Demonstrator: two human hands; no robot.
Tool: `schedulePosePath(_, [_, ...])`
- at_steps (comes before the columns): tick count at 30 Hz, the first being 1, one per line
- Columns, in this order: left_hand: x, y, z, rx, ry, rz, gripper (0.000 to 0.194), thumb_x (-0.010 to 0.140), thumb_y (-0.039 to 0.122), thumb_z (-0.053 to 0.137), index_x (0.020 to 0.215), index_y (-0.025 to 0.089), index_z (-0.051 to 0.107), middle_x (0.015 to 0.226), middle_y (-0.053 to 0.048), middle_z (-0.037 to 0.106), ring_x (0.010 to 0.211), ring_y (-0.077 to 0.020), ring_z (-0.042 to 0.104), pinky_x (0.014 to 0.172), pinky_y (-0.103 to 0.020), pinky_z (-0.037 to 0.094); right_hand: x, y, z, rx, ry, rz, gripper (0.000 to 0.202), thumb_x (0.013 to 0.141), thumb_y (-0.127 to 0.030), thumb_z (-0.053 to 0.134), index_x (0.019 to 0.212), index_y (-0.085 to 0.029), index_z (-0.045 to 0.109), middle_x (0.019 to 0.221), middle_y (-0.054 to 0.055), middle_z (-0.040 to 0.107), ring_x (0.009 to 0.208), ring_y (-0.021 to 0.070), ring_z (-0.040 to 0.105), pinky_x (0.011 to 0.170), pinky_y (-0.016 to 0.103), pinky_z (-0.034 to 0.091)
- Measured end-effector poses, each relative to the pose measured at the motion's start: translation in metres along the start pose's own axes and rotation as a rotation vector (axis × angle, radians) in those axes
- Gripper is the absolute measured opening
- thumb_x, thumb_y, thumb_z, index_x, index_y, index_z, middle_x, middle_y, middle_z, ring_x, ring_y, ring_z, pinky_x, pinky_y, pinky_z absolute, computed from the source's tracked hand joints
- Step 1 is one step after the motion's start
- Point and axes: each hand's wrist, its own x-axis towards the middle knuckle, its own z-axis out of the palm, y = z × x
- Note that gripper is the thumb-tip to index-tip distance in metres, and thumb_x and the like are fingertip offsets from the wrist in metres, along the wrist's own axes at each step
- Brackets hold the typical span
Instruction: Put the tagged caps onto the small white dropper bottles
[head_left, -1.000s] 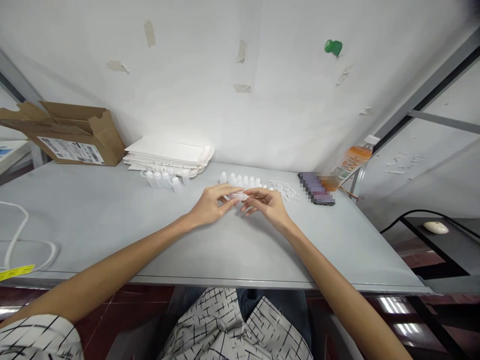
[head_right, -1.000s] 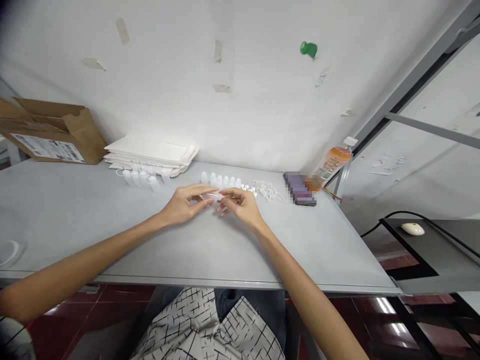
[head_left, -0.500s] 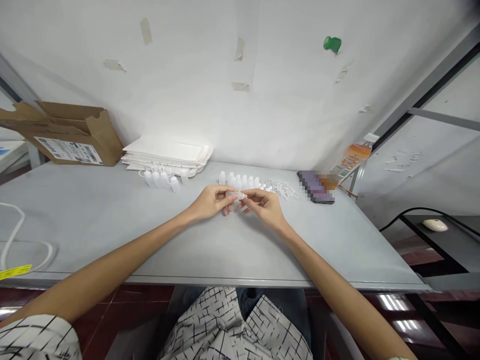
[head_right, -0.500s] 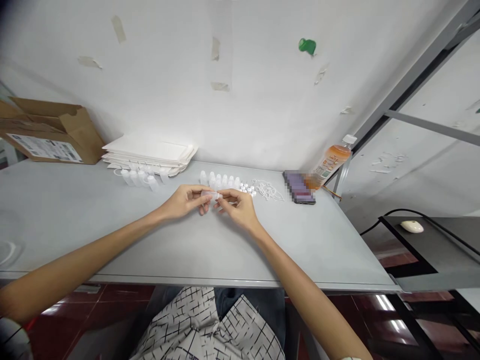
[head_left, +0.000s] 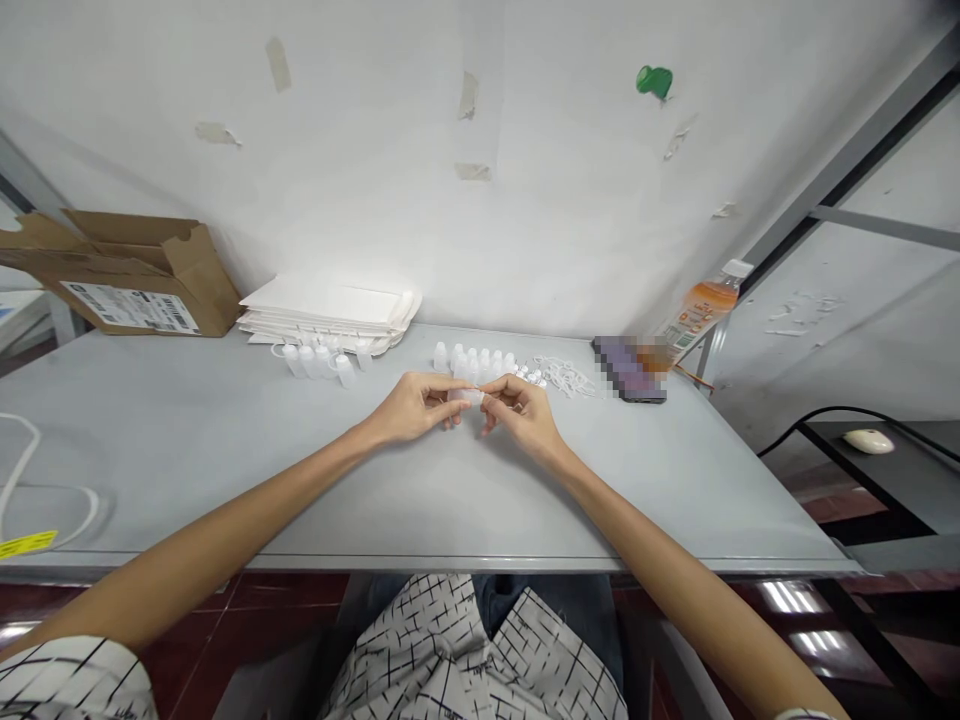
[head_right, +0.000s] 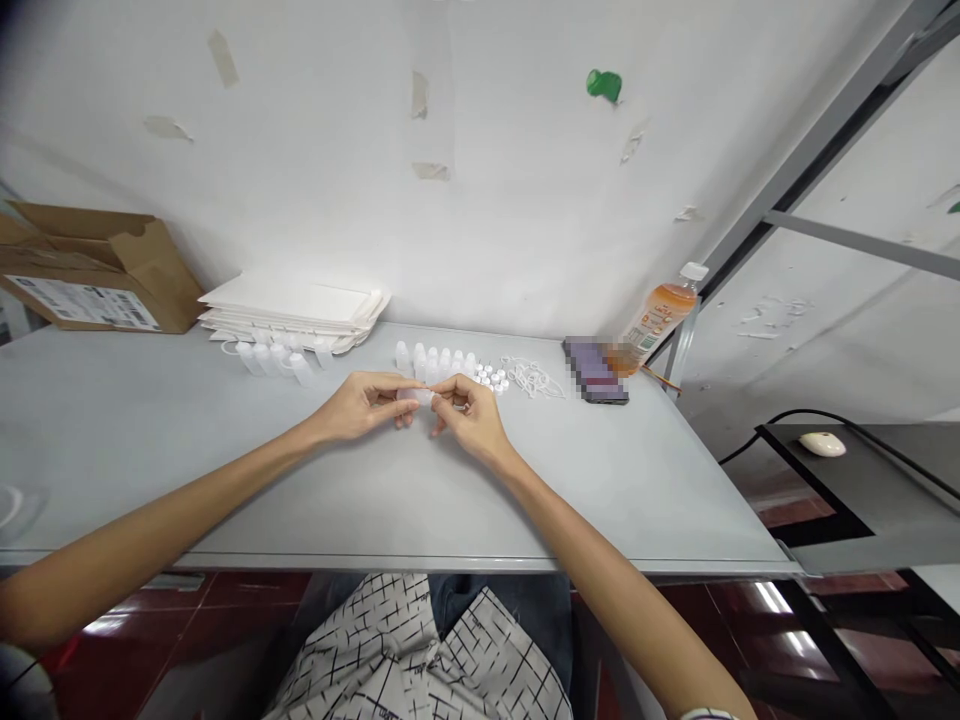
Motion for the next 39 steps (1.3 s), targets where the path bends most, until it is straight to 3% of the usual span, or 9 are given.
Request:
schedulePosePath(9, [0.0005,-0.0004,0.0005,0.249,0.056,0.107,0.034,0.083,0.036,0.068,0.109,0.015,0.075,0.082,-0.006,0.075,0.067,-0.0158,0.067,0.059,-0.026,0.054,0.0013,0.0021,0.0019,-0.089,0.054,0.004,0.009,0.075,-0.022,0.059,0.081,-0.017,0.064,0.067,0.0,0.061,0.056,0.0132,0.06,0.054,0.027,0.052])
schedulePosePath(15, [0.0005,-0.0014,0.001,0.281,0.048,0.132,0.034,0.085,0.037,0.066,0.11,0.015,0.074,0.087,-0.007,0.076,0.071,-0.0159,0.068,0.06,-0.025,0.054,0.0023,0.0005,-0.0004,-0.11,0.046,0.001,0.009,0.075,-0.021,0.057,0.081,-0.017,0.063,0.065,-0.001,0.061,0.054,0.0129,0.059,0.054,0.028,0.049])
schedulePosePath(23, [0.0005,-0.0026,0.0007,0.27,0.057,0.123,0.033,0.084,0.037,0.066,0.107,0.015,0.076,0.083,-0.007,0.075,0.069,-0.0164,0.067,0.059,-0.025,0.053,0.0035,0.0005,-0.0041,0.061,-0.097,0.073,0.016,0.078,-0.028,0.061,0.091,-0.019,0.059,0.067,-0.003,0.062,0.051,0.0135,0.063,0.05,0.029,0.054])
schedulePosePath(27, [0.0007,-0.004,0.0005,0.279,0.071,0.126,0.034,0.084,0.037,0.065,0.109,0.016,0.075,0.083,-0.006,0.076,0.068,-0.0161,0.067,0.059,-0.025,0.053,0.0035,0.0018,-0.0049,0.1,-0.104,0.076,0.021,0.078,-0.033,0.067,0.09,-0.018,0.058,0.072,0.0,0.066,0.057,0.0153,0.067,0.049,0.028,0.056])
schedulePosePath(39, [-0.0035,-0.0086,0.0007,0.576,0.058,0.334,0.031,0.094,0.031,0.054,0.117,0.018,0.071,0.09,-0.007,0.074,0.072,-0.0158,0.064,0.064,-0.027,0.05,0.0047,0.0067,-0.0048,0.085,-0.081,0.02,0.019,0.079,-0.034,0.068,0.083,-0.018,0.059,0.073,0.002,0.066,0.06,0.0146,0.066,0.049,0.027,0.054])
